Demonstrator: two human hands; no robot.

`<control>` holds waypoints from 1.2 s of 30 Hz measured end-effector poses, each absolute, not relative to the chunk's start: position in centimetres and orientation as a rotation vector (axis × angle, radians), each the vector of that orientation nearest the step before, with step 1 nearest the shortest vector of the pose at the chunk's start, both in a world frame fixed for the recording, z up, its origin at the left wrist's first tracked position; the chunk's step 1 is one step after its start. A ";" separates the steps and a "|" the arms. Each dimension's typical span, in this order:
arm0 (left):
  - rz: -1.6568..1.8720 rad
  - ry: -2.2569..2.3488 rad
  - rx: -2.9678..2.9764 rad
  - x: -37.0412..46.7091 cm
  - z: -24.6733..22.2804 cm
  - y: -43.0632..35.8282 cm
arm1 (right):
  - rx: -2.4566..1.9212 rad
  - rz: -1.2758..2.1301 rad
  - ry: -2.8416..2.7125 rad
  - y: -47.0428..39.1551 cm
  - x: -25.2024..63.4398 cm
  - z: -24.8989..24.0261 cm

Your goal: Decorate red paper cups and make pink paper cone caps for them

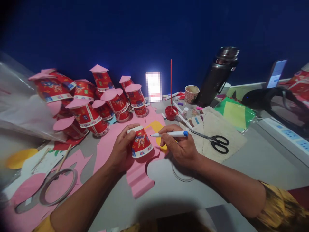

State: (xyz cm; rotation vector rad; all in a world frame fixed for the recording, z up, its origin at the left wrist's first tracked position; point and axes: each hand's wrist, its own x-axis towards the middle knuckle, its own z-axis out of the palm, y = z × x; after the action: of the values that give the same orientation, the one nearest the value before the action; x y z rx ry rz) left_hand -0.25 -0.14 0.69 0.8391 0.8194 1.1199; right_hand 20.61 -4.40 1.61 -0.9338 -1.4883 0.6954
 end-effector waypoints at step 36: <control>1.083 0.920 1.019 -0.3 0.5 -0.4 | -0.706 0.444 -2.009 -5.6 19.8 2.8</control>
State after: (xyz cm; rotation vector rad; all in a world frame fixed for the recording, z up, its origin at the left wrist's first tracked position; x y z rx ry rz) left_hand -0.27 -0.44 0.46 1.0193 0.9199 1.0828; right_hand 19.84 -5.62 2.77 -0.7061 -2.0090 0.4436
